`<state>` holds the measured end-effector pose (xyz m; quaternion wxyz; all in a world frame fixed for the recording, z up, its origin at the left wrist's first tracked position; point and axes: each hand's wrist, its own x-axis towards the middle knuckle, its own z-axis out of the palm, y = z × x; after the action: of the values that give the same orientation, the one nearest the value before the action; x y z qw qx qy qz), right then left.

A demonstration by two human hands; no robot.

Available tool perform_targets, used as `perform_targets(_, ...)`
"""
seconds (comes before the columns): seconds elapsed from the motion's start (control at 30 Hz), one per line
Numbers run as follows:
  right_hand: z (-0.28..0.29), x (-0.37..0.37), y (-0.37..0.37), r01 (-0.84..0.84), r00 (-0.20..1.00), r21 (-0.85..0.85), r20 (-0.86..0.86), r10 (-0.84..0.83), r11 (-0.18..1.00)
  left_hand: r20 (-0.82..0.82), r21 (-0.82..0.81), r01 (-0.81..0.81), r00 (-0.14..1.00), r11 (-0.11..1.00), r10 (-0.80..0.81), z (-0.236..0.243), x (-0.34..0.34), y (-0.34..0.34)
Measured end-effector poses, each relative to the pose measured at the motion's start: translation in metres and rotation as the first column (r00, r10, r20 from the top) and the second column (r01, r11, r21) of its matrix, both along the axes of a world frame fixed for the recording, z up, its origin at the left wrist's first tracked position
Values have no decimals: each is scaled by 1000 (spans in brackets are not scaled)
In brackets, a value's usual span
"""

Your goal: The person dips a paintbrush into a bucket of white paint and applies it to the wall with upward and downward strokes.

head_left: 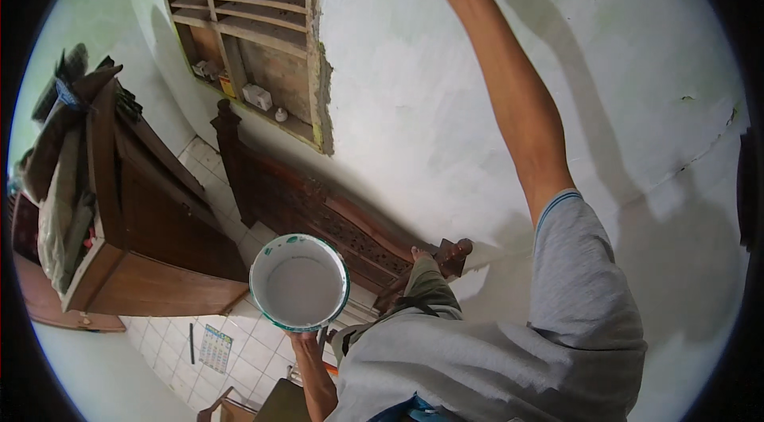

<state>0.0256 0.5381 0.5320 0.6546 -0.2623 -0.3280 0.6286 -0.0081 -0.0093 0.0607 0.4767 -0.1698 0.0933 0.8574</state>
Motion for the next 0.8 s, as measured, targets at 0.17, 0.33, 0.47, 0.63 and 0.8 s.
perform_targets(0.17, -57, 12, 2, -12, 996, 327, 84, -17, 945, 36, -8, -29, 999, 1000, 29, 1, 4, -3)
perform_targets(0.33, -269, 7, 2, 474, 540, 282, 655, -528, 834, 38, -33, -2, 999, 999, 4, 1, 7, -1)
perform_targets(0.47, -418, 5, -23, 406, 736, -352, 674, -73, 843, 31, -59, -2, 999, 998, 4, 2, 8, -4)
perform_targets(0.63, -516, 10, -58, 106, 984, -821, 167, 58, 561, 16, -105, -18, 1000, 994, 19, 5, 4, -11)
perform_targets(0.8, -447, -2, -46, 70, 977, -699, 191, 92, 711, 6, -134, -17, 1000, 991, 18, 8, -1, -6)
